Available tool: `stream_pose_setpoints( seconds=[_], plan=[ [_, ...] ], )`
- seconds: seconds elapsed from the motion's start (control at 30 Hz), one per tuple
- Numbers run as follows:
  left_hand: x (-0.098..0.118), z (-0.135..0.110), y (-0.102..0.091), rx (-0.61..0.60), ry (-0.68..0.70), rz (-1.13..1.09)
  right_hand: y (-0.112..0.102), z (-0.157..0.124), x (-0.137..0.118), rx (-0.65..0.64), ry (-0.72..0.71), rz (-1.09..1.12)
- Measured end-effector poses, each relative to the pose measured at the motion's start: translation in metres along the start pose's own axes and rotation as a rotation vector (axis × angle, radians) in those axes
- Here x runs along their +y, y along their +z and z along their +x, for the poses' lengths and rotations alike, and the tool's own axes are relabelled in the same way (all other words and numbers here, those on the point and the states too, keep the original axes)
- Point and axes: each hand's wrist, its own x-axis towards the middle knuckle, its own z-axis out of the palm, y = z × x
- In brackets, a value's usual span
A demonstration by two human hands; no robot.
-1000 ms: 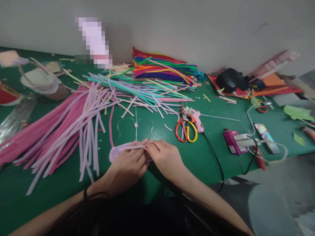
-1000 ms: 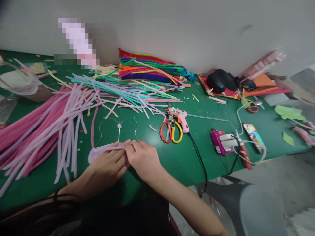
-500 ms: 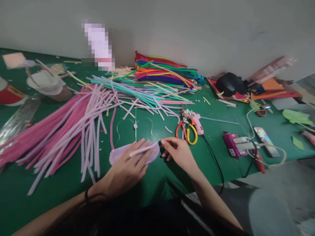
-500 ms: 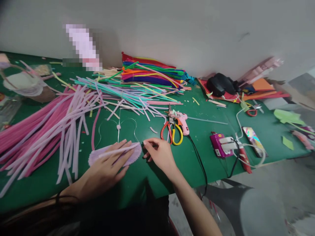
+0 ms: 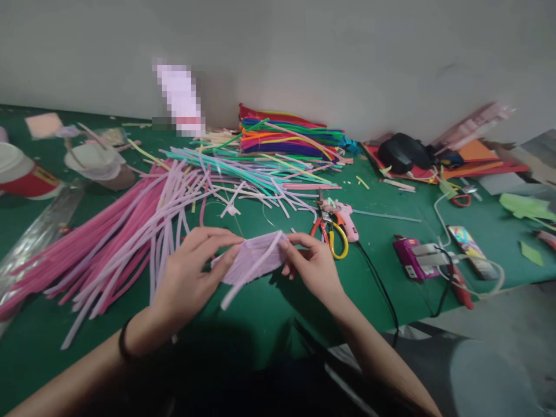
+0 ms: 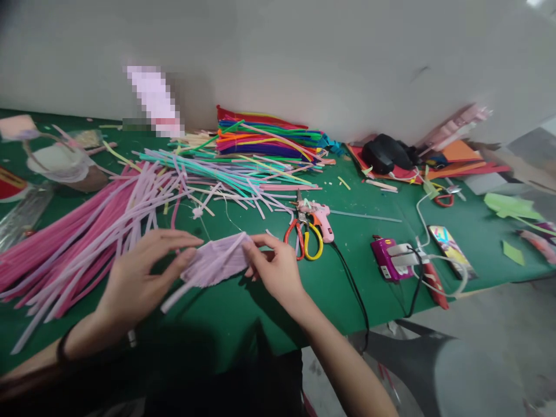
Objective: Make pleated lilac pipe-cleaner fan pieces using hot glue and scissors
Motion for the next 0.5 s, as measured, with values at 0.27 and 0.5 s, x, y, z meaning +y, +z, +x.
stream_pose_setpoints(
  seconds=[0.27, 0.5],
  plan=[
    [0.028, 0.068, -0.053, 0.474, 0.314, 0.236, 0.005, 0.025, -0.052, 0.243, -0.816, -0.454],
    [0.034, 0.092, -0.067, 0.098, 0.396, 0.264, -0.012, 0.037, -0.084, 0.209, -1.221, -0.629]
  ],
)
